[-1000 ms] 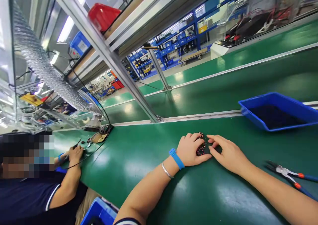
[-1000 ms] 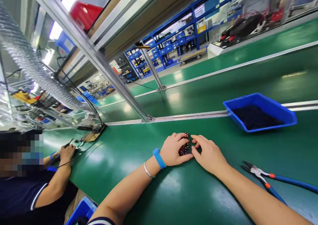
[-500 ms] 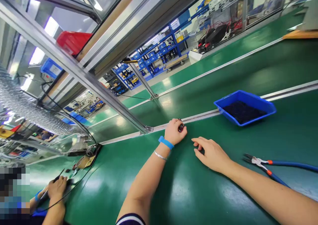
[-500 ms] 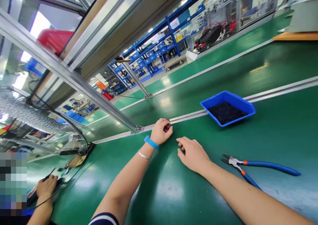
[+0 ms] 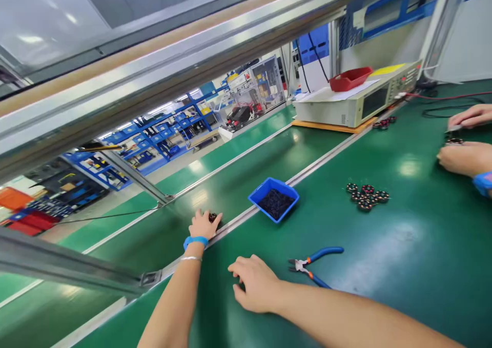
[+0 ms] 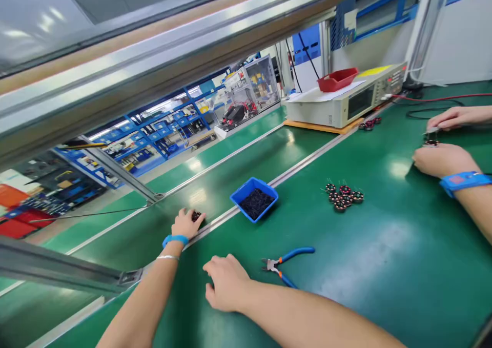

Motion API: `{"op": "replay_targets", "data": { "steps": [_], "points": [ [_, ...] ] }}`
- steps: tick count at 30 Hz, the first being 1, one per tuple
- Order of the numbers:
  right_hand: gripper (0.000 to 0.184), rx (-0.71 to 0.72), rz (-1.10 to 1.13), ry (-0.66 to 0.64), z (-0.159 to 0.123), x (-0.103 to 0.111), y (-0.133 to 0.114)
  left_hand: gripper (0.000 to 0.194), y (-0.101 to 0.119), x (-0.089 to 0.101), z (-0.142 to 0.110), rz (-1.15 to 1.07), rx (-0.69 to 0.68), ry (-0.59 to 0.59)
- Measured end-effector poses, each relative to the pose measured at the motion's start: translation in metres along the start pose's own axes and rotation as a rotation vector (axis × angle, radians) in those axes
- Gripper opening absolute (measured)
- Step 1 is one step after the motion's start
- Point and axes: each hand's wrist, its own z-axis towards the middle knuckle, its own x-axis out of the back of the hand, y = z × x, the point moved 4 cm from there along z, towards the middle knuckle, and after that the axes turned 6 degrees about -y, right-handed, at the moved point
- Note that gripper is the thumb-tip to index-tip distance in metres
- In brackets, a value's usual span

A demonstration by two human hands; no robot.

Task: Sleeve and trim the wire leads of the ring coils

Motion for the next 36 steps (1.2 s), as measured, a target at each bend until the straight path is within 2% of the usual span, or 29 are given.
{"op": "replay_targets", "data": {
  "steps": [2,4,8,11,13,15,17,19,21,22,23,25,28,31,33,36],
  "points": [
    [0.034,0.016,0.010,0.031,0.000,0.000,0.001,0.039,-0.003,0.003,-0.024,-0.063,0.014,0.083],
    [0.034,0.048,0.021,0.073,-0.001,0.003,0.000,0.040,-0.006,0.000,-0.058,-0.138,-0.002,0.150],
    [0.029,0.184,0.036,0.160,-0.003,0.015,-0.013,0.040,-0.019,-0.022,-0.138,-0.265,-0.042,0.215],
    [0.029,0.294,0.041,0.255,-0.015,0.035,-0.025,0.042,-0.025,-0.031,-0.192,-0.312,-0.078,0.245],
    [0.030,0.325,0.039,0.346,-0.033,0.059,-0.020,0.042,-0.016,-0.032,-0.224,-0.325,-0.174,0.239],
    [0.031,0.294,0.028,0.474,-0.061,0.096,0.003,0.042,0.010,-0.034,-0.254,-0.319,-0.393,0.193],
    [0.032,0.165,0.015,0.668,-0.100,0.146,0.046,0.044,0.049,-0.039,-0.281,-0.281,-0.660,0.126],
    [0.032,-0.059,0.008,0.921,-0.146,0.200,0.100,0.060,0.091,-0.049,-0.300,-0.243,-0.886,0.054],
    [0.036,-0.326,0.025,1.152,-0.189,0.245,0.155,0.074,0.130,-0.059,-0.304,-0.214,-0.984,0.010],
    [0.041,-0.445,0.050,1.210,-0.204,0.260,0.179,0.073,0.145,-0.063,-0.300,-0.199,-0.987,0.001],
    [0.044,-0.546,0.085,1.232,-0.215,0.270,0.201,0.067,0.158,-0.066,-0.293,-0.181,-0.970,-0.025],
    [0.040,-0.668,0.171,1.185,-0.221,0.278,0.234,0.055,0.175,-0.071,-0.271,-0.145,-0.893,-0.070],
    [0.036,-0.666,0.278,1.025,-0.204,0.276,0.260,0.044,0.179,-0.068,-0.233,-0.136,-0.804,-0.091],
    [0.036,-0.570,0.344,0.851,-0.179,0.272,0.268,0.027,0.172,-0.061,-0.205,-0.145,-0.766,-0.085],
    [0.033,-0.527,0.362,0.746,-0.167,0.270,0.269,0.021,0.166,-0.059,-0.196,-0.154,-0.737,-0.082],
    [0.031,-0.485,0.351,0.607,-0.159,0.265,0.265,0.024,0.159,-0.058,-0.198,-0.181,-0.700,-0.090]
  ]
}}
